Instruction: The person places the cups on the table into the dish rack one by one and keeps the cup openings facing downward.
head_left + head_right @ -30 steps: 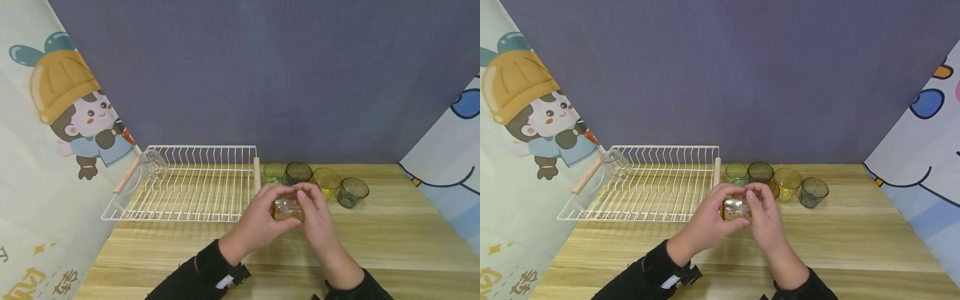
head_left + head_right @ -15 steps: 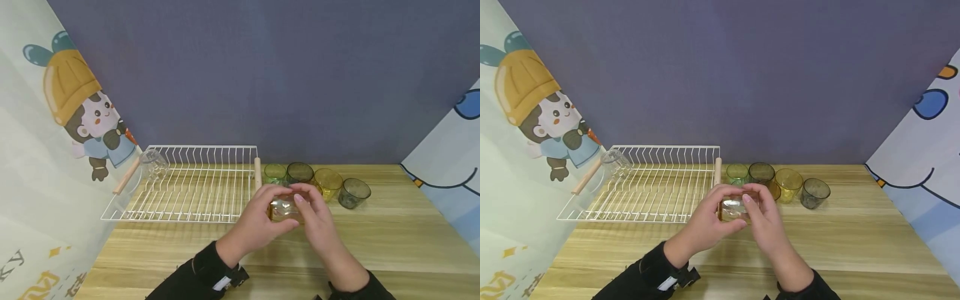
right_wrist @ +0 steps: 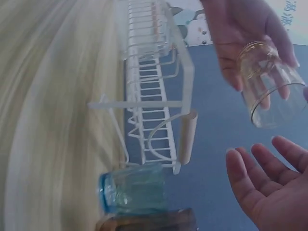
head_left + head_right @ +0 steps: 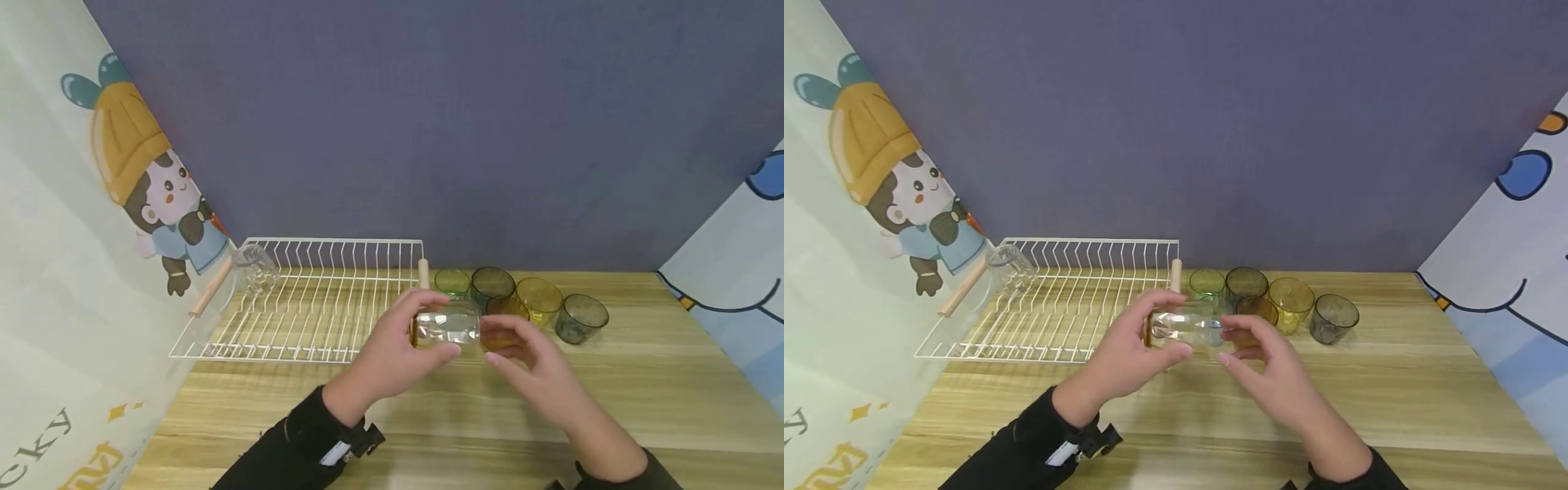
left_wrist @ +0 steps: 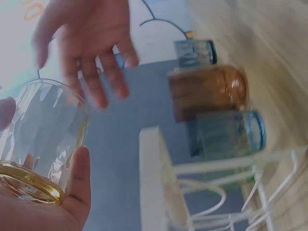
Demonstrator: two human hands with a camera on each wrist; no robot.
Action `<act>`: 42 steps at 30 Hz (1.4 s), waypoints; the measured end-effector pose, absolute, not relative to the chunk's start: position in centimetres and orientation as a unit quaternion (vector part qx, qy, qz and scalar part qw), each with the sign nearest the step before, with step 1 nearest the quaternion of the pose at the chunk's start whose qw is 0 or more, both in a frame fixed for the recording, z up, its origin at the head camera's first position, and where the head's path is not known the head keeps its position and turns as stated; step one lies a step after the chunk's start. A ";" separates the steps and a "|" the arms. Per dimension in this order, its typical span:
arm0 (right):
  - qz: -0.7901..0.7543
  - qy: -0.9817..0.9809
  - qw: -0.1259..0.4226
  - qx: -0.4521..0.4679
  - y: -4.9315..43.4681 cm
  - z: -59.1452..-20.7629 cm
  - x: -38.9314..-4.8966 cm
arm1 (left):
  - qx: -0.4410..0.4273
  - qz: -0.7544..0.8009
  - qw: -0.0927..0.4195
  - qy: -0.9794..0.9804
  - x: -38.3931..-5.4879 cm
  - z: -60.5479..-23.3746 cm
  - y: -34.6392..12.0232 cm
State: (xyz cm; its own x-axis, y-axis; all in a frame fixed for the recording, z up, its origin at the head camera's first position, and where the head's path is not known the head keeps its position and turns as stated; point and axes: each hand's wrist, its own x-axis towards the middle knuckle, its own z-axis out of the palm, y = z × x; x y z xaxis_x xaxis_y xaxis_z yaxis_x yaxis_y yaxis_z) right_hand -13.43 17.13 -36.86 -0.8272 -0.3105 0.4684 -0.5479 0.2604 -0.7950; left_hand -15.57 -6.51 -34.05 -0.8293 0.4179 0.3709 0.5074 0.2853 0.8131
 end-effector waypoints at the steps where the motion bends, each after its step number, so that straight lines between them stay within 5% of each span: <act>1: 0.529 -0.794 0.113 0.279 17.3 -37.0 -13.4 | -0.288 -0.517 0.045 -0.805 -15.7 -33.8 -6.8; 14: 0.380 -0.854 0.184 0.303 17.3 -38.2 -13.2 | -0.241 -0.548 0.069 -0.798 -18.3 -27.0 -12.9; 18: 0.354 -0.872 0.179 0.287 17.4 -38.2 -13.4 | -0.217 -0.480 0.096 -0.845 -20.8 -24.0 -15.9; 22: 0.341 -0.889 0.155 0.263 17.5 -38.2 -13.9 | -0.177 -0.377 0.059 -0.907 -23.3 -22.5 -18.1; 28: 0.341 -0.898 0.140 0.239 17.7 -38.4 -14.2 | -0.165 -0.260 -0.027 -0.951 -26.0 -22.0 -19.9; 42: 0.222 -0.941 0.191 0.169 19.5 -39.5 -17.1 | -0.160 -0.099 -0.072 -0.980 -29.0 -26.4 -24.3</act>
